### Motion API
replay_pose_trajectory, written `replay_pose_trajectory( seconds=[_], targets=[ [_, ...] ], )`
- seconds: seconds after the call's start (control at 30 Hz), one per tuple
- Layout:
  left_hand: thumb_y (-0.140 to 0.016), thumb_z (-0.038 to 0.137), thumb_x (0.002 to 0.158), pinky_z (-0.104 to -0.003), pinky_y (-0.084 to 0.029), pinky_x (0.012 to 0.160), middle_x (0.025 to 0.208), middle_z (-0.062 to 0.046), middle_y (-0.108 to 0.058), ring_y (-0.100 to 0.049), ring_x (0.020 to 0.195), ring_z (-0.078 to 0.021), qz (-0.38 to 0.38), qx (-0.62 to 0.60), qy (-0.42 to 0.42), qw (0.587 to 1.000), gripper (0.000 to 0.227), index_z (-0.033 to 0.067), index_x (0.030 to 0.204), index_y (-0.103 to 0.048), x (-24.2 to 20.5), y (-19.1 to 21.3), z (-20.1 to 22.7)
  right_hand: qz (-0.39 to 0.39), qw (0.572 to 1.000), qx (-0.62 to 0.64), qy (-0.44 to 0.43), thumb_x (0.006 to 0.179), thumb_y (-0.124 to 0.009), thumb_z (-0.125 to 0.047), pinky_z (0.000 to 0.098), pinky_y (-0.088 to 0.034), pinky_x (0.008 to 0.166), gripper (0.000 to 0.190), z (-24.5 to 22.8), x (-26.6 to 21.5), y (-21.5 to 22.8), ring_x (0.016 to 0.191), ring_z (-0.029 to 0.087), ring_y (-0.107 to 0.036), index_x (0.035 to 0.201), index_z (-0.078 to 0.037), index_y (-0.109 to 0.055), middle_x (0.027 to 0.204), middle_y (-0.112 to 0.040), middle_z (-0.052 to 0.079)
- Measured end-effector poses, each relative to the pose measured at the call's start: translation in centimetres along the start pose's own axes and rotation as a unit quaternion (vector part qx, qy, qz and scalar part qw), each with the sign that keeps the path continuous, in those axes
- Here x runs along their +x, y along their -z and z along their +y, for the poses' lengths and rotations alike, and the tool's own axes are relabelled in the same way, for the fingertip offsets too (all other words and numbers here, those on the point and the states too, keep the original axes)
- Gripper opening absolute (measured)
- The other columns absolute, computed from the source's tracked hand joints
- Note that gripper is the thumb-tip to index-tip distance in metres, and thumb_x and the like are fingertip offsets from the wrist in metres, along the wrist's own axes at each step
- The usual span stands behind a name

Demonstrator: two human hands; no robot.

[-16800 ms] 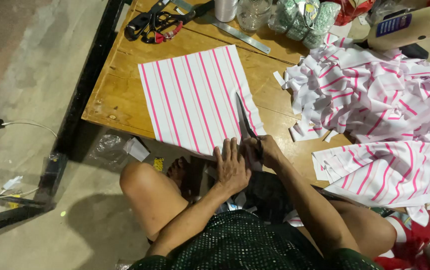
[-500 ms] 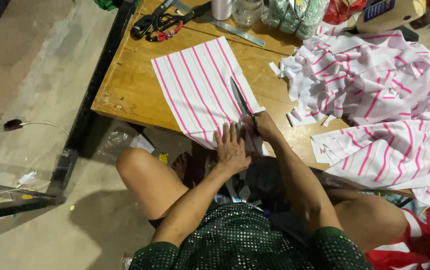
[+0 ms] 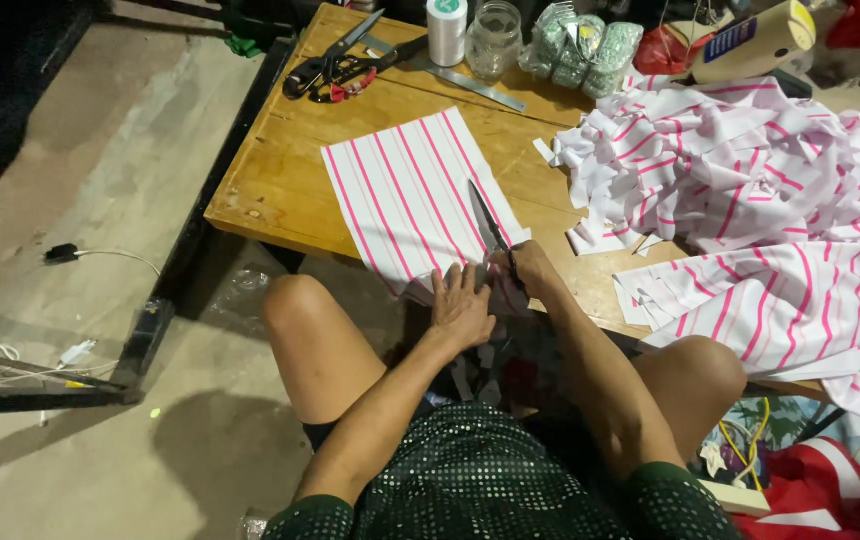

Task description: The person cuts a piece of white fabric with pink stripes into long strips using scissors. They hold the fabric steady with one hand while cutting with the other, then gather the cut strips and place them on a pile.

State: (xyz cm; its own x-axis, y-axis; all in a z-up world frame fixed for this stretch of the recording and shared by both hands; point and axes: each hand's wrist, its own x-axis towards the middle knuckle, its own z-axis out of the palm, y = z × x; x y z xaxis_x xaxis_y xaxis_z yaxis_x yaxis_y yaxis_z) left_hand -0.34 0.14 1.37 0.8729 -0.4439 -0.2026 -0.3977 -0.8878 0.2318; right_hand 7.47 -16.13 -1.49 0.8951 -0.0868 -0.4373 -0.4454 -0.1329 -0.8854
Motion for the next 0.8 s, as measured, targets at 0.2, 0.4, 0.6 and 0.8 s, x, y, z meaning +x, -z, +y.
replay_pose_trajectory(
  seconds=[0.2,0.4,0.6,0.8],
  targets=[
    [-0.065,0.048,0.087,-0.076,-0.016,0.116,0.149,-0.018,-0.048,-0.042,0.14,-0.0406,-0.003,-0.033,-0.021,0.999,0.06,0.0161,0.138,-0.061,1.7,0.0,-1.7,-0.012,1.0,-0.002,0.008,0.077,-0.077,-0.017,0.0355,-0.043,0.038,0.033,3.1,3.7,0.8,0.041,0.027,-0.054,0.063,0.009,-0.063,0.048,-0.048,0.017],
    [-0.053,0.043,0.099,-0.064,-0.019,0.121,0.15,-0.01,-0.054,-0.044,0.145,-0.0296,0.072,-0.142,0.053,0.986,0.054,0.0165,0.146,-0.054,8.3,1.6,-8.2,-0.019,0.999,-0.029,0.011,0.073,-0.081,-0.022,0.0443,-0.043,0.04,0.037,0.3,-0.5,1.0,0.047,0.028,-0.054,0.069,0.012,-0.066,0.054,-0.049,0.019],
    [-0.06,0.047,0.099,-0.069,-0.006,0.123,0.17,-0.018,-0.019,-0.009,0.158,-0.0398,0.056,-0.127,0.101,0.985,0.078,0.0116,0.162,-0.03,9.0,9.4,-9.5,-0.026,0.998,-0.06,-0.023,0.076,-0.083,-0.033,0.041,-0.047,0.041,0.045,1.4,-1.5,1.1,0.047,0.03,-0.059,0.072,0.011,-0.069,0.056,-0.055,0.022],
    [-0.05,0.061,0.096,-0.071,0.001,0.12,0.172,-0.016,-0.014,-0.004,0.159,-0.0391,0.018,-0.053,0.116,0.992,0.083,0.0203,0.164,-0.024,8.5,8.6,-9.9,-0.018,0.998,-0.059,-0.025,0.076,-0.084,-0.032,0.0398,-0.047,0.04,0.044,-0.4,-0.3,1.1,0.046,0.029,-0.058,0.071,0.01,-0.069,0.054,-0.054,0.021]
  ],
)
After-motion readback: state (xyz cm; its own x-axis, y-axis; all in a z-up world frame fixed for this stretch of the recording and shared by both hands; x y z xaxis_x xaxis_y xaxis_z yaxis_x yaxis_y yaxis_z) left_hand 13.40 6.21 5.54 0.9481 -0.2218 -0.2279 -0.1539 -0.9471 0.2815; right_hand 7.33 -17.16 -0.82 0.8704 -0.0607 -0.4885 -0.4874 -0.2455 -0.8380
